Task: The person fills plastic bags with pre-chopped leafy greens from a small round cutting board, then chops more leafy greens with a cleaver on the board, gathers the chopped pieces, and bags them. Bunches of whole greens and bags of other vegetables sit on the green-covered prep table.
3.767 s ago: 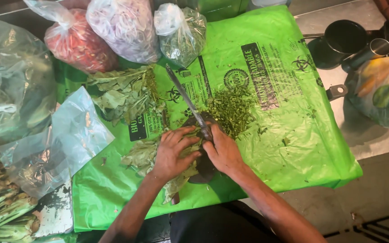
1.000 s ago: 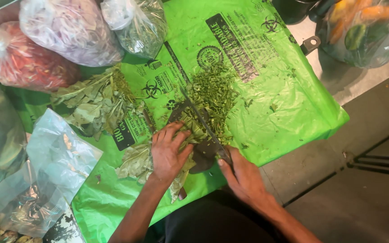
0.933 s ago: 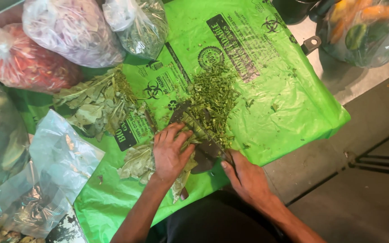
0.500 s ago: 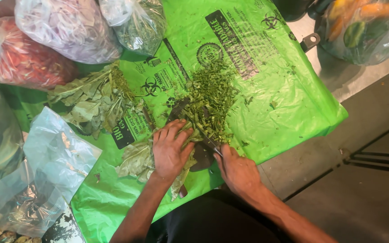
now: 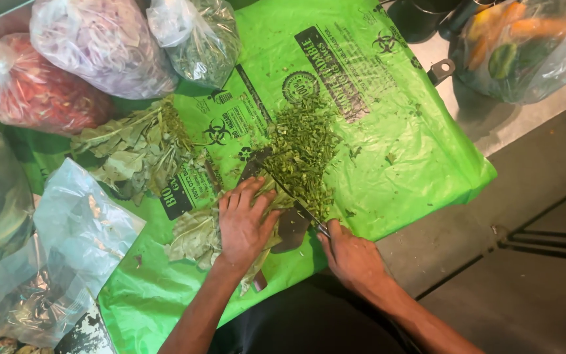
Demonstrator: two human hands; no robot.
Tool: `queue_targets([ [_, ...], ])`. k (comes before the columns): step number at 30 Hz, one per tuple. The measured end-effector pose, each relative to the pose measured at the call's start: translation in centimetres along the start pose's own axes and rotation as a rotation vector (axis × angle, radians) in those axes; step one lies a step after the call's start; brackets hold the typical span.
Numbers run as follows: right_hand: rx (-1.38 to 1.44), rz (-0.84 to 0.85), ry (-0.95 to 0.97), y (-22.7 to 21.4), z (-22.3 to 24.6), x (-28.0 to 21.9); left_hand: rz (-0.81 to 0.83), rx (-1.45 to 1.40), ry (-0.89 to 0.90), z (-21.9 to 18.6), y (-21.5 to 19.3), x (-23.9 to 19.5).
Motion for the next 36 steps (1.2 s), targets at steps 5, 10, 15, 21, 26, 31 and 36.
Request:
queue_targets([
  [5, -0.022, 0.053, 0.023, 0.7, 0.7, 0.5, 0.034, 0.045, -0.009, -0.2, 0.3, 0.2],
  [10, 0.021, 0.061, 0.022, -0.3, 0.3, 0.3, 0.070, 0.092, -0.030, 0.1, 0.6, 0.0],
  [15, 0.142, -0.020, -0.018, -2.4, -0.2, -0.6, 0.084, 0.061, -0.027, 0.3, 0.9, 0.0],
  [21, 0.144, -0.124, -0.065, -1.3, 1.4, -0.8, 0.078, 0.023, -0.056, 0.6, 0.9, -0.3],
  [26, 0.068, -0.096, -0.082, -0.6, 2.1, 0.7, 0.086, -0.010, -0.042, 0.7, 0.7, -0.2],
  [31, 0.017, -0.120, -0.072, -0.6, 2.5, 1.5, 0.112, -0.022, -0.022, 0.6, 0.8, -0.1],
  [36, -0.131, -0.008, -0.033, 3.0, -1.0, -1.5, 0.099, -0.032, -0.017, 0.6, 0.7, 0.1],
])
Point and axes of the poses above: each hand's wrist, its own x-axis towards the middle knuckle, its own y-axis out of the palm, z = x × y, the point moved 8 cm from there along x, towards the middle knuckle, and after that the axes turned 11 degrees about -x, right-handed, at the moved point
